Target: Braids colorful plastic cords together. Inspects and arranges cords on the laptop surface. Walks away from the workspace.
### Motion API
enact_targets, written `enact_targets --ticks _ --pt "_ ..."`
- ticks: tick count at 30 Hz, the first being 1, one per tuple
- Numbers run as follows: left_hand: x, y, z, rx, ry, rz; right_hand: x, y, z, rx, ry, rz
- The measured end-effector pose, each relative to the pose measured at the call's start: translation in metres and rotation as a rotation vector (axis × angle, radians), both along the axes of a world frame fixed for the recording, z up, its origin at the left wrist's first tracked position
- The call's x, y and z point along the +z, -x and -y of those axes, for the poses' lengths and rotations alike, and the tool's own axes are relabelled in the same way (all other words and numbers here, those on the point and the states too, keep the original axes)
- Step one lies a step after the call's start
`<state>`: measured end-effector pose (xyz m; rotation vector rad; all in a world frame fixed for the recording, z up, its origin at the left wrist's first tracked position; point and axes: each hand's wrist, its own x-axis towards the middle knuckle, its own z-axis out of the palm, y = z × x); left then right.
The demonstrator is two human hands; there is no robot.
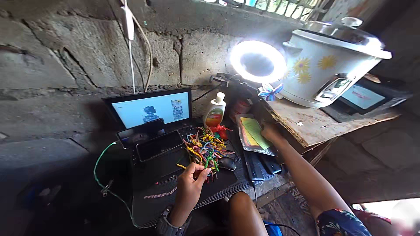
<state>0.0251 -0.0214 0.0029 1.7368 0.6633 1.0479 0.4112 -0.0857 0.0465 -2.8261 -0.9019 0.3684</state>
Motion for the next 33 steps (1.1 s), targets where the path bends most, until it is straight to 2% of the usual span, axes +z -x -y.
enact_targets --ticks 4,10,12,15,18,20,23,26,33 --pt "-0.002 -0.003 0.0 0.002 -0.058 -0.011 0.011 0.011 -0.001 0.007 0.036 0.093" --pt "-0.006 -0.006 0.003 0.009 -0.126 -0.006 0.0 0.017 0.01 0.265 -0.41 0.342" --pt "-0.006 -0.008 0.004 0.001 -0.126 -0.014 -0.01 0.015 0.01 0.219 -0.637 0.233" --pt "-0.007 -0.01 0.004 -0.015 -0.122 -0.024 -0.022 0.017 0.004 0.039 -0.904 -0.158" --pt "-0.009 -0.013 0.005 -0.02 -0.122 -0.027 -0.042 0.008 -0.002 0.0 -1.102 -0.452" --pt "-0.009 -0.014 0.004 -0.023 -0.133 -0.028 -0.05 0.006 -0.003 0.031 -1.146 -0.49" --pt "-0.011 -0.015 0.005 -0.023 -0.149 -0.018 -0.055 0.005 -0.001 0.055 -1.192 -0.419" --pt "-0.012 -0.015 0.005 -0.023 -0.152 -0.026 -0.055 0.009 0.001 -0.011 -1.168 -0.378" --pt "-0.015 -0.013 0.006 -0.025 -0.161 -0.073 -0.06 0.011 0.001 0.105 -1.12 -0.337"
